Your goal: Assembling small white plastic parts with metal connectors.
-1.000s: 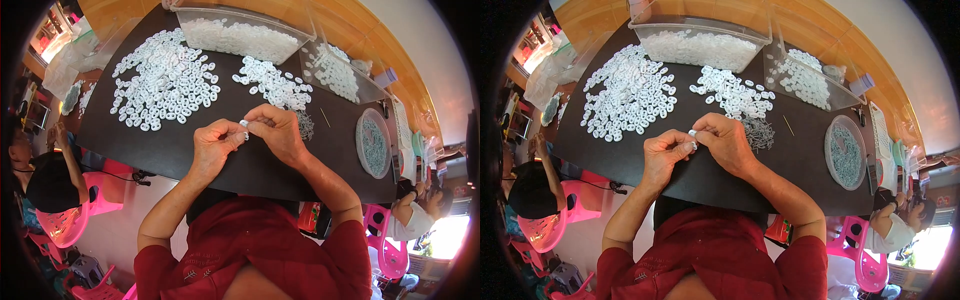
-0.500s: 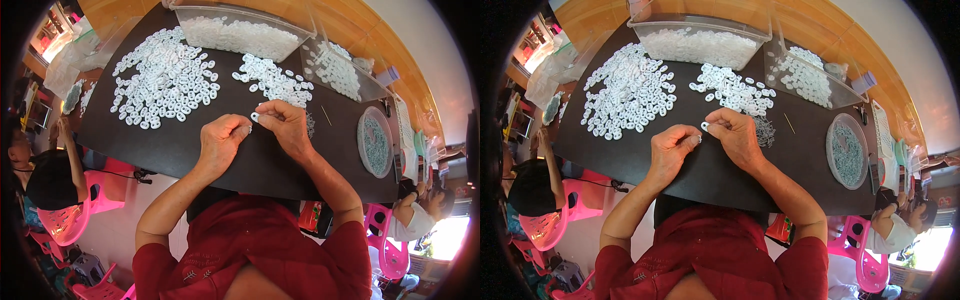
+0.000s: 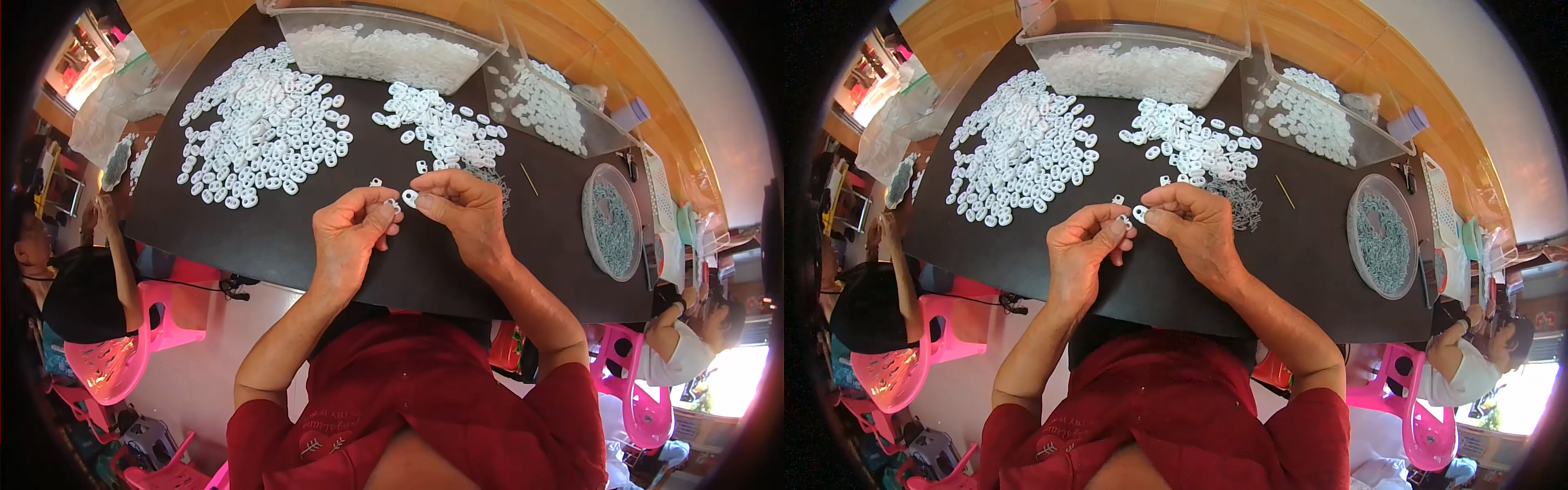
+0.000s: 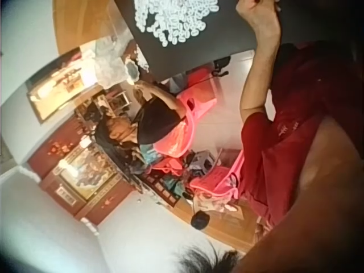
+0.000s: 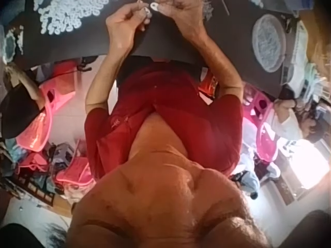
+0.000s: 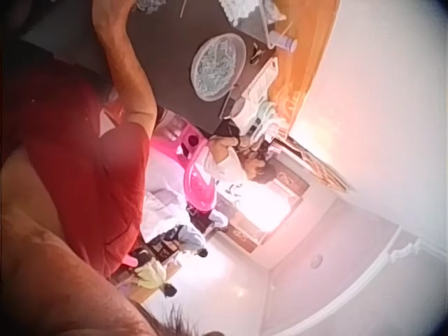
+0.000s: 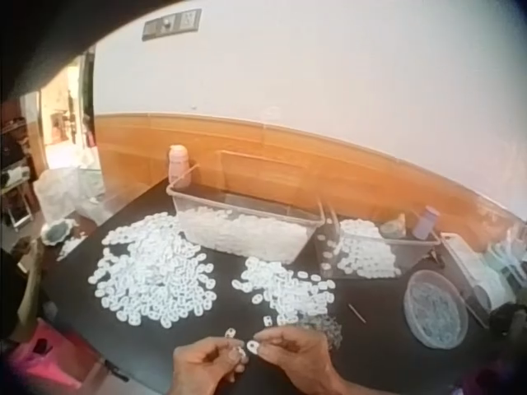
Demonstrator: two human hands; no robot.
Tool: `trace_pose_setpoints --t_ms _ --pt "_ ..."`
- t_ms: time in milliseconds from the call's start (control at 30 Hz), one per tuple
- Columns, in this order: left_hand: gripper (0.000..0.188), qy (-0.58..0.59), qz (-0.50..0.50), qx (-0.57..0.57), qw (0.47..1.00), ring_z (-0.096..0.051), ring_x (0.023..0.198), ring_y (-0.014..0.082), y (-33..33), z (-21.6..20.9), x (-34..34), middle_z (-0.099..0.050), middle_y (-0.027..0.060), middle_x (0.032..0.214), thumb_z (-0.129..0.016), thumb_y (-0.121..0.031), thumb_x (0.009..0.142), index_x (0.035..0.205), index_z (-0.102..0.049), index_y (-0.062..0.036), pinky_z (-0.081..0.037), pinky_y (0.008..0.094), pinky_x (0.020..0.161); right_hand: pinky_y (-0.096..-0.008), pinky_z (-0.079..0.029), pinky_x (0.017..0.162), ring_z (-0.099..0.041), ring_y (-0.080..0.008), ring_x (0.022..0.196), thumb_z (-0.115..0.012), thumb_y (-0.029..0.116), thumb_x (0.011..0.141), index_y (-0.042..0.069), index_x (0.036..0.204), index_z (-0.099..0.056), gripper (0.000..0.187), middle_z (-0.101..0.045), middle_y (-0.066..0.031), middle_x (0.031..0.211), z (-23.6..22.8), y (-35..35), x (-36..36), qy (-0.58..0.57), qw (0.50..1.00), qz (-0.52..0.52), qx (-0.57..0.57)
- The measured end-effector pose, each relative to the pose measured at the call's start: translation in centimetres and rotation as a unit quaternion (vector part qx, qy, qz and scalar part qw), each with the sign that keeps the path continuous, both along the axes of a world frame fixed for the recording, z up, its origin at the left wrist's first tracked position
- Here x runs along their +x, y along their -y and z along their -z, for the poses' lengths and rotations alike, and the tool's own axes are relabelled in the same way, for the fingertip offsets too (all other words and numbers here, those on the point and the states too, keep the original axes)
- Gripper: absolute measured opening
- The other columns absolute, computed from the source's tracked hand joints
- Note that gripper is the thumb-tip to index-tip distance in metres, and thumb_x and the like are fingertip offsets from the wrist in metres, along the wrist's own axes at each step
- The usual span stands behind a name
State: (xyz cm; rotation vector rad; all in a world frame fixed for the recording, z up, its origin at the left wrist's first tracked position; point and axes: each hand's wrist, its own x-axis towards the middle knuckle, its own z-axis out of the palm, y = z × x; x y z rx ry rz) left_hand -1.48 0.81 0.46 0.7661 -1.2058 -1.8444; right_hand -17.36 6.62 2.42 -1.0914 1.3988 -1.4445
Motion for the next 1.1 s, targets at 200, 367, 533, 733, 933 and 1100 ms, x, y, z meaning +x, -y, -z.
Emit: trace_pose_setpoints --t_ms 200,367,533,733,933,1100 --pt "0.016 -0.002 -0.002 0.009 1.000 -0.057 0.066 0.0075 -0.5 0.3 0.8 -0.064 0.0066 0.080 -0.059 -0.004 0.088 0.101 -0.063 0.0034 -0.042 0.0184 0.053 -0.0228 -0.046 0.064 -0.057 -0.0096 0.071 -0.063 0.000 0.079 0.001 0.090 -0.065 0.011 -0.062 -0.0024 0.077 0.4 -0.3 1.3 -0.120 0.991 0.054 -0.006" --pt "0.017 -0.006 -0.028 0.010 1.000 -0.058 0.065 0.0086 -0.4 0.9 0.8 -0.065 0.0077 0.080 -0.062 -0.005 0.086 0.100 -0.062 0.0039 -0.043 0.0192 0.053 -0.0319 -0.045 0.064 -0.055 -0.0213 0.071 -0.066 0.001 0.074 0.004 0.087 -0.064 0.013 -0.056 -0.0070 0.074 2.2 0.1 0.6 -0.399 0.913 0.020 -0.078" --pt "0.016 -0.009 -0.022 0.002 1.000 -0.057 0.065 0.0083 -0.5 1.3 0.9 -0.065 0.0071 0.079 -0.062 -0.006 0.086 0.099 -0.062 0.0032 -0.043 0.0189 0.054 -0.0369 -0.046 0.065 -0.056 -0.0272 0.073 -0.067 0.001 0.070 0.004 0.083 -0.065 0.014 -0.058 -0.0092 0.074 2.1 0.3 -0.1 -0.527 0.834 0.037 -0.158" --pt "0.014 -0.005 -0.015 -0.003 1.000 -0.056 0.066 0.0078 -0.3 1.4 0.9 -0.064 0.0064 0.079 -0.062 -0.007 0.087 0.098 -0.062 0.0021 -0.042 0.0188 0.054 -0.0350 -0.046 0.065 -0.056 -0.0260 0.074 -0.066 -0.002 0.070 0.005 0.083 -0.066 0.014 -0.059 -0.0089 0.074 0.5 0.3 -3.0 -0.554 0.817 0.114 -0.111" --pt "0.014 0.004 -0.004 -0.007 1.000 -0.056 0.066 0.0063 -0.3 1.4 0.9 -0.064 0.0041 0.078 -0.060 -0.008 0.088 0.098 -0.062 0.0005 -0.042 0.0181 0.055 -0.0350 -0.044 0.061 -0.053 -0.0257 0.070 -0.068 0.000 0.069 0.005 0.079 -0.065 0.012 -0.055 -0.0073 0.070 1.2 -0.5 -2.8 -0.569 0.812 0.070 -0.109" --pt "0.014 0.012 0.006 -0.014 1.000 -0.055 0.067 0.0053 -0.4 1.5 1.0 -0.064 0.0024 0.079 -0.059 -0.009 0.089 0.099 -0.062 -0.0004 -0.041 0.0175 0.055 -0.0363 -0.041 0.058 -0.051 -0.0253 0.068 -0.069 0.000 0.066 0.006 0.076 -0.062 0.013 -0.051 -0.0072 0.069 1.3 -0.6 -2.3 -0.594 0.794 0.035 -0.119"
